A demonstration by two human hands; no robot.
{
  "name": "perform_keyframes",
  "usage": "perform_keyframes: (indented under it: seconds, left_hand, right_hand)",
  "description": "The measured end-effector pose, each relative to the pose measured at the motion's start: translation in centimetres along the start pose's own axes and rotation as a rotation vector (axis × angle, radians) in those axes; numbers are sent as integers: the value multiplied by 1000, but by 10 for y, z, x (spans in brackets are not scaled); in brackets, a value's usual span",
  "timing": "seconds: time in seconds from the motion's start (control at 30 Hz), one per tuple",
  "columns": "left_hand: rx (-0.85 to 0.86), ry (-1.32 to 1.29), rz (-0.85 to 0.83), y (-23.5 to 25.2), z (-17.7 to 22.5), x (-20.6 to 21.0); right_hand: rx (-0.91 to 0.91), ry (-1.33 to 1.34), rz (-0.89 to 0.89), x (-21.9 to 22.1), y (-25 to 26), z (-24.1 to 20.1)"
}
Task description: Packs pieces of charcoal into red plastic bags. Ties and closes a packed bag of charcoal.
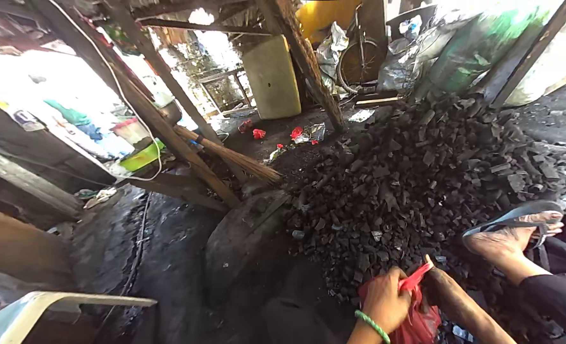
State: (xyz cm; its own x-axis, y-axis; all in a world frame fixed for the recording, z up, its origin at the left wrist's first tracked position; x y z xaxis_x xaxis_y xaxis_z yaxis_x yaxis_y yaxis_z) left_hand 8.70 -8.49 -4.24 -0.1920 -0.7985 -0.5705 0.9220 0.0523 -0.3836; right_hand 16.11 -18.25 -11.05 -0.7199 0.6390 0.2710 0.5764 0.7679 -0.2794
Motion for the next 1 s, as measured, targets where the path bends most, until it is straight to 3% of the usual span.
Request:
perform_keyframes:
  seconds: [0.07,0.17,0.23,0.3,0.33,0.43,0.5,0.57,0.67,0.73,0.83,1.0]
  left_hand:
    - [89,242,217,-6,16,0]
    - [534,535,804,-26,38,4]
    - [658,633,920,-33,40,8]
    - [614,619,845,-32,40,7]
    - [527,518,718,-29,39,4]
    - [122,-31,180,-12,19,1]
    - [27,-318,44,-7,5,10]
    - [-29,-696,5,-6,-6,24]
    - [-133,-1239,17,-5,-9,44]
    - [-126,-1472,20,-4,-7,50]
    - [-67,-1577,84,-1,-2,48]
    - [-53,-1398,191,-2,1,31]
  right_hand:
    - [-22,13,40,-4,3,-2]
    - [-41,-5,79,-5,6,-13]
    - [-50,-13,32,-3,6,-22]
    - [-81,-58,-39,-1,6,-29]
    - [-92,-84,-52,1,5,-32]
    - [-133,-228,16,2,3,-40]
    - [-165,-375,79,6,0,-42]
    - [-233,-529,172,12,-4,-45]
    - [-410,-673,447,18,-20,-52]
    - [-521,-700,557,17,-28,-58]
    - [-623,-617,489,11,-33,-60]
    - [-720,-569,299,5,-56,-60]
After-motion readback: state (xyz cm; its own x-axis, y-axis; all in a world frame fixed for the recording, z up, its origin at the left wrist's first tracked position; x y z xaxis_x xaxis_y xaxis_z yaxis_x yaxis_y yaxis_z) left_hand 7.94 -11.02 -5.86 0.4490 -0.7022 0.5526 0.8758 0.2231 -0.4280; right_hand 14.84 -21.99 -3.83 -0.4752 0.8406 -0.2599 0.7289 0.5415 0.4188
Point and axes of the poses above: each hand's wrist, its own y-axis towards the middle knuckle, its own x-axis out of the palm, z = x × y, the point moved 9 cm from there along y, towards the middle knuckle, and after that the axes turned 6 degrees about -z, right-handed, at the moved point
